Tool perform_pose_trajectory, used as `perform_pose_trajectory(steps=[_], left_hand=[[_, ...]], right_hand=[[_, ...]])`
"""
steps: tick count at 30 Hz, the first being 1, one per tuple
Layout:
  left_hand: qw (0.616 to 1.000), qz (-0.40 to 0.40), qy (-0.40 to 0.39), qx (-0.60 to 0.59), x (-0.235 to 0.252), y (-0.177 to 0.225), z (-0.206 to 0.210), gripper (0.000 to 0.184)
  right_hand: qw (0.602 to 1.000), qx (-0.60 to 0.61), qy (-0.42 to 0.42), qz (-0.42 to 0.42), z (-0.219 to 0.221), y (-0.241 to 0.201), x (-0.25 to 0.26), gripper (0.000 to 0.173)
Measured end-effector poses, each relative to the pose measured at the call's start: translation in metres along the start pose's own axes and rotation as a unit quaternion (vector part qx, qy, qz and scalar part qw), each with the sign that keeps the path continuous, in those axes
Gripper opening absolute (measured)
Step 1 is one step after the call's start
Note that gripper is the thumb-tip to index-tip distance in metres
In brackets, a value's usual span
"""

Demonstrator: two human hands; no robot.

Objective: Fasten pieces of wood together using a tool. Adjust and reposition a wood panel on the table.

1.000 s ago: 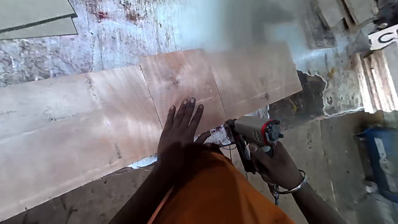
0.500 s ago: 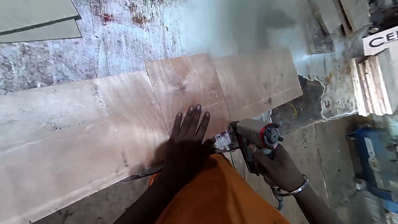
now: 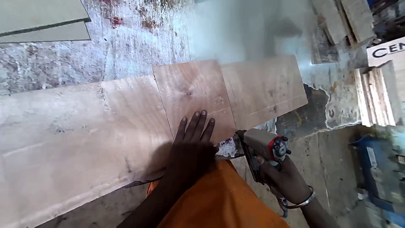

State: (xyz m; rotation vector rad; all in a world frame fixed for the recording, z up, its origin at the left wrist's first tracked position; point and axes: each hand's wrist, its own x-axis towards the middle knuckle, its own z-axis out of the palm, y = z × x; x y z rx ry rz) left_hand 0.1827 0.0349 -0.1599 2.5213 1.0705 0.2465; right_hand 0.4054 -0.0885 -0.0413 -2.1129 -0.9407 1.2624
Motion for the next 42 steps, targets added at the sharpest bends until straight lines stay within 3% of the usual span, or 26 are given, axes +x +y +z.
perform_pose_trajectory(steps=[8, 42], left_hand=[[1.0, 0.008, 0.024, -0.015, -0.001, -0.005, 0.004, 0.072], [0.993, 0.057, 0.076, -0.07, 0.002, -0.025, -0.001, 0.061]], right_hand=[[1.0, 0.028, 0.004, 0.013, -0.002, -0.003, 0.01, 0.052], [0.999, -0.037, -0.016, 0.013, 0.001, -0.075, 0.084, 0.04]])
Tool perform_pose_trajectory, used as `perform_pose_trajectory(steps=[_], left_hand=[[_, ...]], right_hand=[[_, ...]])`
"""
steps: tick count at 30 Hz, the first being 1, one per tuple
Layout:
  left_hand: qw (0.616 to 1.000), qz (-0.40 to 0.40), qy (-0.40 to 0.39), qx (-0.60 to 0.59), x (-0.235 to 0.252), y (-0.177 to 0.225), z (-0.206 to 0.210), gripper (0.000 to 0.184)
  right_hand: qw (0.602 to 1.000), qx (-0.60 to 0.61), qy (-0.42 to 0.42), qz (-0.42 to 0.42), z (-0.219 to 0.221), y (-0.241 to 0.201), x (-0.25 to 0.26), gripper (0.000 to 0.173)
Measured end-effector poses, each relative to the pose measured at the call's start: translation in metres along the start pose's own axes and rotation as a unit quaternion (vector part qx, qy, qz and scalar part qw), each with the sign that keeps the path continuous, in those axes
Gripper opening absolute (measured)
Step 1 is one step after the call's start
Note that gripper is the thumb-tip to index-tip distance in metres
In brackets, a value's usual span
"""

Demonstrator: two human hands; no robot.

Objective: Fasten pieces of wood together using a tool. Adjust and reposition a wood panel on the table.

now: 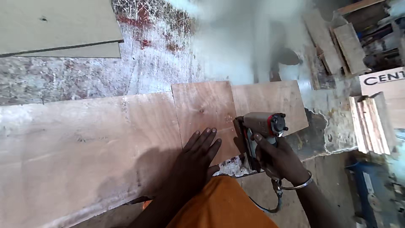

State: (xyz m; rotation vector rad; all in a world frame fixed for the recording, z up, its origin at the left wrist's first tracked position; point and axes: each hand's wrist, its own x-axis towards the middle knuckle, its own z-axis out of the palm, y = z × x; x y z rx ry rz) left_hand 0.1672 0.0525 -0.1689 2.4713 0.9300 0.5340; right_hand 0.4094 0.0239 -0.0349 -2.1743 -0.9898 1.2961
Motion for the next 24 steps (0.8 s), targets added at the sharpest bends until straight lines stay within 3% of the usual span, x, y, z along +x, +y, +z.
perform_pose_trajectory(steps=[7, 10, 14, 16, 19, 24], left_hand=[[0.999, 0.001, -0.031, -0.012, 0.004, -0.002, -0.005, 0.063], [0.999, -0.02, -0.035, -0.025, -0.007, -0.012, -0.037, 0.064], [0.99, -0.087, -0.041, 0.102, -0.04, -0.046, -0.067, 0.107], [0.987, -0.087, -0.04, 0.133, -0.047, -0.05, -0.057, 0.112], [0.986, -0.117, -0.026, 0.113, -0.041, -0.026, -0.031, 0.12], [0.989, -0.108, -0.034, 0.092, -0.009, 0.022, 0.002, 0.117]], right_hand=[[1.0, 0.001, -0.017, -0.014, 0.001, -0.011, 0.013, 0.047], [0.999, 0.03, -0.016, -0.012, -0.001, -0.012, 0.013, 0.047], [0.994, 0.093, 0.03, -0.043, -0.012, 0.024, -0.015, 0.041], [0.989, 0.124, 0.053, -0.059, -0.016, 0.052, -0.038, 0.036], [0.985, 0.15, 0.064, -0.054, -0.009, 0.079, -0.072, 0.036], [0.988, 0.145, 0.046, -0.037, 0.019, 0.078, -0.105, 0.036]])
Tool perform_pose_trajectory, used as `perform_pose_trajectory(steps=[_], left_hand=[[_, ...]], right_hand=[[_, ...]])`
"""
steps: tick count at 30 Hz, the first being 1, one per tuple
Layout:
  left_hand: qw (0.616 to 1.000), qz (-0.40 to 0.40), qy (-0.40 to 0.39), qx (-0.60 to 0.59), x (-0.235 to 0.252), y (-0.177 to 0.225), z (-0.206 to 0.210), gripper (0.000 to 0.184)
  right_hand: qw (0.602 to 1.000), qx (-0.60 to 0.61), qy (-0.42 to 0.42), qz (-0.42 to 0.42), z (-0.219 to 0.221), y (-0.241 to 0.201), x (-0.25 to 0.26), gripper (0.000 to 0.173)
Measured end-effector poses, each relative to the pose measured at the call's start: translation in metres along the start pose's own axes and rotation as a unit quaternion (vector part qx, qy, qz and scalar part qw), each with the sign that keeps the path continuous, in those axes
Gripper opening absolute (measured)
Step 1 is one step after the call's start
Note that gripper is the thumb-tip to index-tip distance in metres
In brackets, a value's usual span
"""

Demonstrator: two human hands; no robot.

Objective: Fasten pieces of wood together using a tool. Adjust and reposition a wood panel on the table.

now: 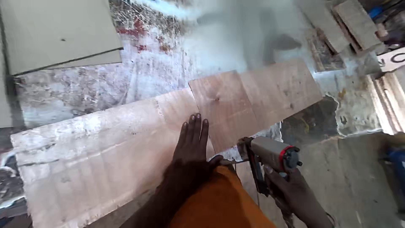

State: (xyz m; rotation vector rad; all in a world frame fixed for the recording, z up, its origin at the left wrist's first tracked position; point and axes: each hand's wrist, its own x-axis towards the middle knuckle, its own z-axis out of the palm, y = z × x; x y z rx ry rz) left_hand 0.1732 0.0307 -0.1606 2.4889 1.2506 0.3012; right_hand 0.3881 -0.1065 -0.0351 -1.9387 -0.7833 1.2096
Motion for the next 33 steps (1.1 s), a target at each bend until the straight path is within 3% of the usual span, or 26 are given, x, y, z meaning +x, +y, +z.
perform_pose_trajectory(steps=[5, 9, 17, 26, 33], left_hand=[[0.999, 0.029, -0.022, 0.006, 0.009, 0.011, 0.006, 0.111], [0.998, 0.046, -0.038, 0.013, 0.008, 0.007, 0.005, 0.108], [0.997, 0.058, -0.044, 0.0, 0.008, 0.003, 0.005, 0.126], [0.994, 0.086, -0.056, -0.028, 0.01, -0.01, -0.003, 0.129], [0.994, 0.074, -0.049, -0.064, 0.001, -0.021, -0.014, 0.106]], right_hand=[[0.999, -0.014, -0.035, 0.021, 0.02, 0.01, -0.013, 0.037], [0.997, -0.061, -0.049, -0.008, 0.037, 0.015, -0.014, 0.039], [0.995, -0.083, -0.045, 0.021, 0.054, 0.005, -0.015, 0.043], [0.995, -0.094, -0.026, 0.025, 0.062, 0.001, -0.012, 0.043], [0.997, -0.068, -0.029, 0.033, 0.064, -0.01, -0.002, 0.041]])
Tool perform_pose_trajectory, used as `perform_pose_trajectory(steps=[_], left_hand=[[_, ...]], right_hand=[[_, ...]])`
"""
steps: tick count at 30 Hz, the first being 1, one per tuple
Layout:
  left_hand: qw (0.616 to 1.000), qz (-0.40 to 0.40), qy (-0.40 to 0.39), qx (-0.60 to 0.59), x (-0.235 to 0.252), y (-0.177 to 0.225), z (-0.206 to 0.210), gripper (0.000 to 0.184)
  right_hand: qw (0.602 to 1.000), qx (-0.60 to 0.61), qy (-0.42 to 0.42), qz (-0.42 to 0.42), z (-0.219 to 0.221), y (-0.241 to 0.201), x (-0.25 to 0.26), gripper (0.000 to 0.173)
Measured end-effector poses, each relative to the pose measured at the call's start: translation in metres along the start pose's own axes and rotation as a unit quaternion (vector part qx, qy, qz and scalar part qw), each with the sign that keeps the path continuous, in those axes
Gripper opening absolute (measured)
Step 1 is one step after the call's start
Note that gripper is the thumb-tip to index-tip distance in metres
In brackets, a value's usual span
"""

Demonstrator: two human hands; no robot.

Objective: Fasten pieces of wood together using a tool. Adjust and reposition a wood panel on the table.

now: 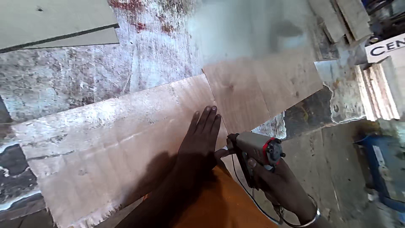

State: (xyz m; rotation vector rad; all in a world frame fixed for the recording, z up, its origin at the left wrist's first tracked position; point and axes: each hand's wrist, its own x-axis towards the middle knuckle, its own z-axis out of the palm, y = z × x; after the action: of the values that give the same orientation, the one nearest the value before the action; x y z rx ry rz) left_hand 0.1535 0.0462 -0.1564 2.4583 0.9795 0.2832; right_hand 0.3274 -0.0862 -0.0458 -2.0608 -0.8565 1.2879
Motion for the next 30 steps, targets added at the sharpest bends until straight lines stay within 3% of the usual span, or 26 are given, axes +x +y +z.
perform_pose_trajectory(steps=[4, 9, 30], left_hand=[[0.998, -0.05, 0.039, 0.025, -0.026, -0.005, 0.0, 0.107], [0.995, -0.052, 0.072, 0.049, -0.028, -0.005, 0.006, 0.111], [0.997, -0.052, 0.055, 0.031, -0.027, -0.005, 0.003, 0.109]], right_hand=[[1.0, -0.003, -0.01, -0.003, 0.001, -0.004, 0.009, 0.039], [1.0, -0.021, -0.017, -0.004, 0.003, -0.016, 0.02, 0.04], [0.997, -0.075, -0.022, 0.02, 0.012, -0.061, 0.06, 0.043]])
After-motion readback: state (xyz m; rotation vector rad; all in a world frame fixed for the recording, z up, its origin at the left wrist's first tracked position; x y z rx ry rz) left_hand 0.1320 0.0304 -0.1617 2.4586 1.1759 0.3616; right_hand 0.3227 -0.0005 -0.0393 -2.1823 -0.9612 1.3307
